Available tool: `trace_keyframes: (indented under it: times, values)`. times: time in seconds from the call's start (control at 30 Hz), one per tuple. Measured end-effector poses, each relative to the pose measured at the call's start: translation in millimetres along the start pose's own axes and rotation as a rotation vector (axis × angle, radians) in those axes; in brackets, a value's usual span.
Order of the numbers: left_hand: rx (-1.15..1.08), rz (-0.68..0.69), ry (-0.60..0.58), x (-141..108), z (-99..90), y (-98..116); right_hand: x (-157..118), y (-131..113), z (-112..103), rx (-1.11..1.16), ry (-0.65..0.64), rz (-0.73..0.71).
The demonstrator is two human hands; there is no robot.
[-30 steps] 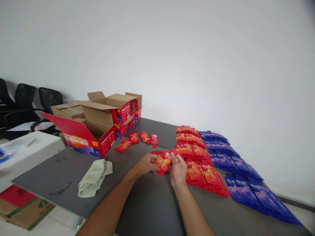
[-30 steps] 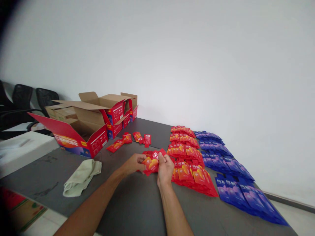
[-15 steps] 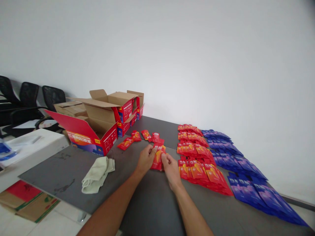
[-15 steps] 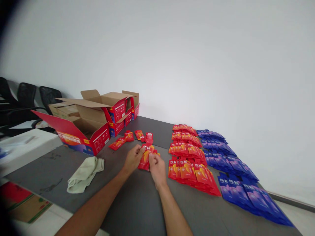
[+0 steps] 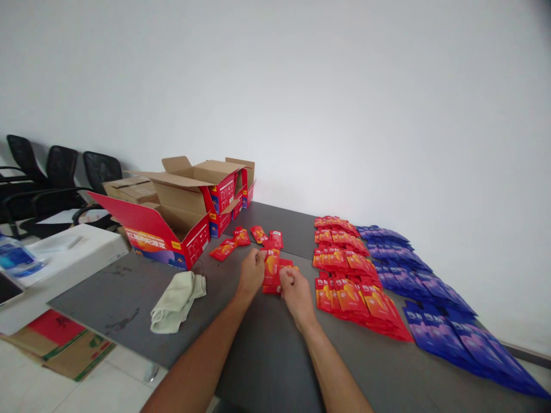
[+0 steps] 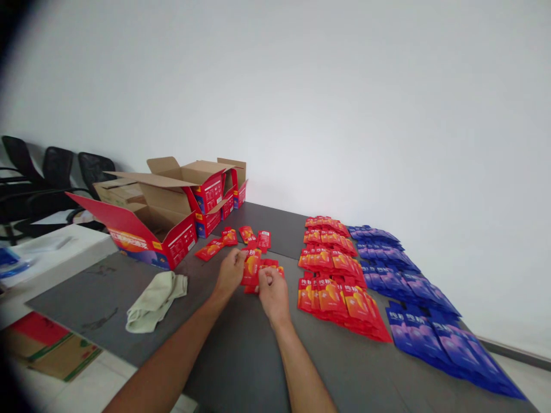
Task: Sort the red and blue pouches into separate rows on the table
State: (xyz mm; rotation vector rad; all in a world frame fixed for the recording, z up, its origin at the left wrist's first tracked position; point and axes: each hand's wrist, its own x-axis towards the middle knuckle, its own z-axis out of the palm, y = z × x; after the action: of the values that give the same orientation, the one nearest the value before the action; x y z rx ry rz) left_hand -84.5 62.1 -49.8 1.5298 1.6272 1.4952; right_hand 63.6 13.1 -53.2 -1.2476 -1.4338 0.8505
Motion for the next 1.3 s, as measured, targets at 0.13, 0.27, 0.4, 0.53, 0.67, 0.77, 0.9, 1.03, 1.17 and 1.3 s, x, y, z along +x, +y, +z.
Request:
trace_keyframes:
  times: [0.13, 0.27, 0.4, 0.53, 0.67, 0.77, 0.9, 1.03, 1.17, 1.3]
  values:
    - [-0.031, -0.209, -0.11, 11, -3.3, -22, 7, 18, -19, -0.381, 0.145, -0.136]
    - [0.119, -0.234, -0.246, 11, -0.8, -34, 4, 36, -19, -0.651, -0.005, -0.305]
    - [0.5, -0.151, -0.24, 6, 2.0, -31, -6, 43, -7, -0.775, -0.167, -0.266]
    - [0.758, -0.127, -0.256, -1, 4.3, -24, -11, 42, -2, -0.822, -0.207, -0.244]
    - [0.85, -0.001, -0.196, -6, 8.7, -22, -12, 38, -1, -0.846, -0.206, -0.246]
    - [0.867, 0.094, -0.132, -5, 11.7, -23, -12, 33, 0, -0.865, -0.201, -0.243]
    - [0.731, 0.249, -0.264, -5, 15.8, -25, -13, 29, 0, -0.901, -0.224, -0.195]
    - [0.683, 0.292, -0.534, -8, 20.5, -31, -13, 30, -1, -0.92, -0.268, -0.159]
    - [0.687, 0.315, -0.711, -7, 20.6, -36, -11, 33, -1, -0.93, -0.312, -0.113]
    - [0.674, 0.305, -0.772, -5, 18.1, -36, -11, 35, 0, -0.929, -0.346, -0.085]
